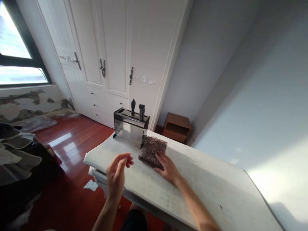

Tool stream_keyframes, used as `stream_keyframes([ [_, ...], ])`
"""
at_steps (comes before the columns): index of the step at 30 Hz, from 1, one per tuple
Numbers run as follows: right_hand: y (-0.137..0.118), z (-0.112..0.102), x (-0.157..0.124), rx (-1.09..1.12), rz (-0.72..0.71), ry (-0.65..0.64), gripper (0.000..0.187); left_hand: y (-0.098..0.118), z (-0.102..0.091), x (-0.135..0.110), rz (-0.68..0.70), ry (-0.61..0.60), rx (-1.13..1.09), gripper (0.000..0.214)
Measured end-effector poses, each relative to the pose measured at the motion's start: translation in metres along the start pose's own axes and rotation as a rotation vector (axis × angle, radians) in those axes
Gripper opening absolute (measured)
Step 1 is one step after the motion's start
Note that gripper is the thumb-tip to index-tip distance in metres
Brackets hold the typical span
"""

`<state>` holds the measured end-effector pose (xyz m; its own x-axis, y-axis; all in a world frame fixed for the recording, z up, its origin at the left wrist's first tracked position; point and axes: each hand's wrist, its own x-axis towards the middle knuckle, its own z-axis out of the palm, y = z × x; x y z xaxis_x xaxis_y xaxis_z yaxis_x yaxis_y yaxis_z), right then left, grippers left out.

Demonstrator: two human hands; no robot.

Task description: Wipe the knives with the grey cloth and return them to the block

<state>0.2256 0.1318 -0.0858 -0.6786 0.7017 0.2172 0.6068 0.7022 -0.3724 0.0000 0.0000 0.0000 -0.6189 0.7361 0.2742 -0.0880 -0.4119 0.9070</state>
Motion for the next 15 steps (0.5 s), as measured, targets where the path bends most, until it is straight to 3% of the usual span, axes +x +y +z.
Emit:
stream_keyframes([
  [6, 0.023, -0.002, -0.025, 0.055, 0.03, 0.096, 0.062, -0.007, 0.023, 0.056, 0.088, -0.004, 0.039, 0.019],
  [10, 0.029, -0.002, -0.036, 0.074, 0.043, 0.133, 0.06, -0.002, 0.045, 0.098, 0.254, -0.013, 0.155, 0.03],
  [15, 0.028, 0.004, -0.038, 0.028, 0.075, 0.203, 0.057, 0.007, 0.072, 0.142, 0.358, 0.009, 0.257, 0.047],
])
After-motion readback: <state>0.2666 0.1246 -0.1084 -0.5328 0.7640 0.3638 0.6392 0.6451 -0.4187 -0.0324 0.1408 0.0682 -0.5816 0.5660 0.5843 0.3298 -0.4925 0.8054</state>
